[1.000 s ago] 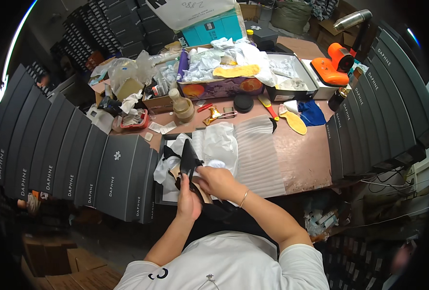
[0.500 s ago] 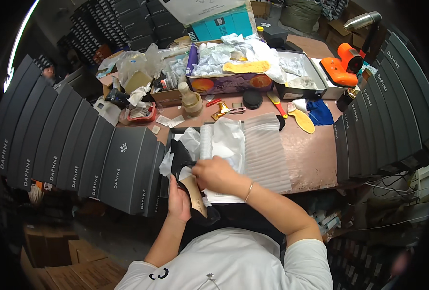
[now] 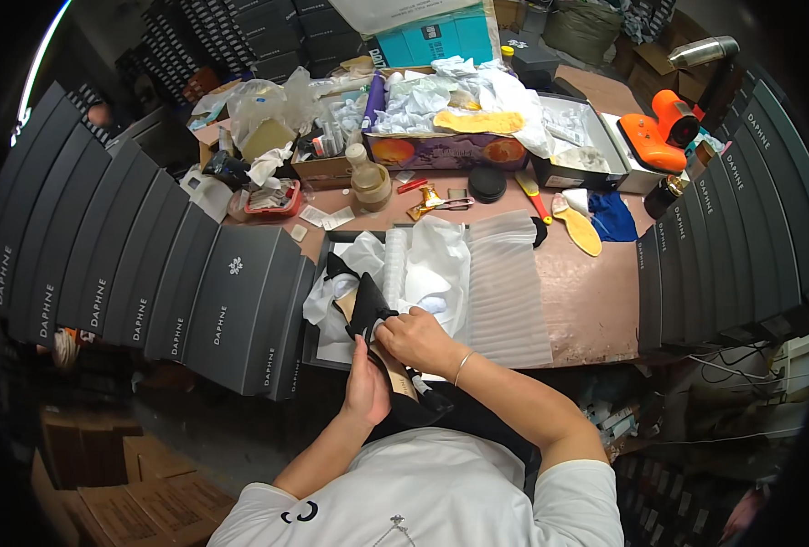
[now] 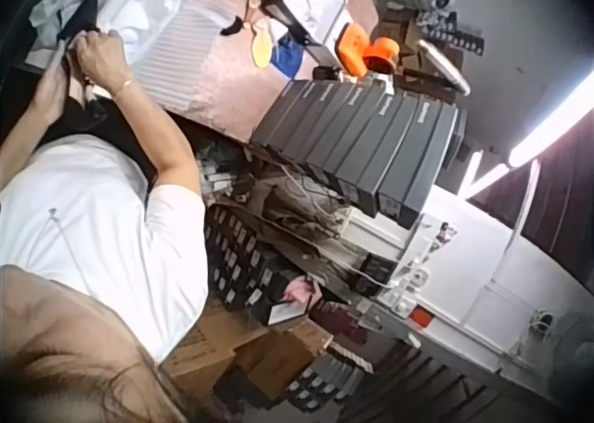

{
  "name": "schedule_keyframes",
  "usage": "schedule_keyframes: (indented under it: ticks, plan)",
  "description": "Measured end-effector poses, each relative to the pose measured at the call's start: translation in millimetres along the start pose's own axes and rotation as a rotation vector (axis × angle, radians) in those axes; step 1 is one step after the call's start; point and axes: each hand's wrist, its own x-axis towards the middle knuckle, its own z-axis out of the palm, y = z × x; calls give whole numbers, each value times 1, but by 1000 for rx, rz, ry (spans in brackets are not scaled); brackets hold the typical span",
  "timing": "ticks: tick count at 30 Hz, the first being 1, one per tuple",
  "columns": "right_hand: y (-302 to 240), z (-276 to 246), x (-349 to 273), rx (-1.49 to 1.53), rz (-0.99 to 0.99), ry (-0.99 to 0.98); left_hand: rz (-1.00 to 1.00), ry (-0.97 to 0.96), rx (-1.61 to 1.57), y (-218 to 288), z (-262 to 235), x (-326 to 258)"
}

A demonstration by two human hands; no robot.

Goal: Packing shoes into boxes with protective tissue paper and silica gel.

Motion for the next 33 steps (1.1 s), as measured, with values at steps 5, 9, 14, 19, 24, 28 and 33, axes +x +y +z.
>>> schedule_keyframes:
  ticks: [5, 9, 14, 19, 24, 28, 33]
  plan:
    - [-8, -35, -19, 168, 42, 139, 130, 70, 40, 14, -1, 12]
    - [32, -42, -26, -17, 459, 67, 27, 69, 75, 35, -10, 17]
    - [-20, -16, -8, 664, 195, 70, 78, -56, 9, 19, 0, 13]
    - [-19, 18, 26, 424, 190, -11, 166, -63, 71, -1, -2, 4]
    - [-17, -23, 29, 292, 50, 73, -27, -59, -30, 34, 10, -6]
    - [-26, -30, 14, 350, 166, 44, 223, -180, 152, 48, 8, 18]
    - [-40, -5, 6, 483, 293, 43, 122, -20, 233, 53, 5, 50]
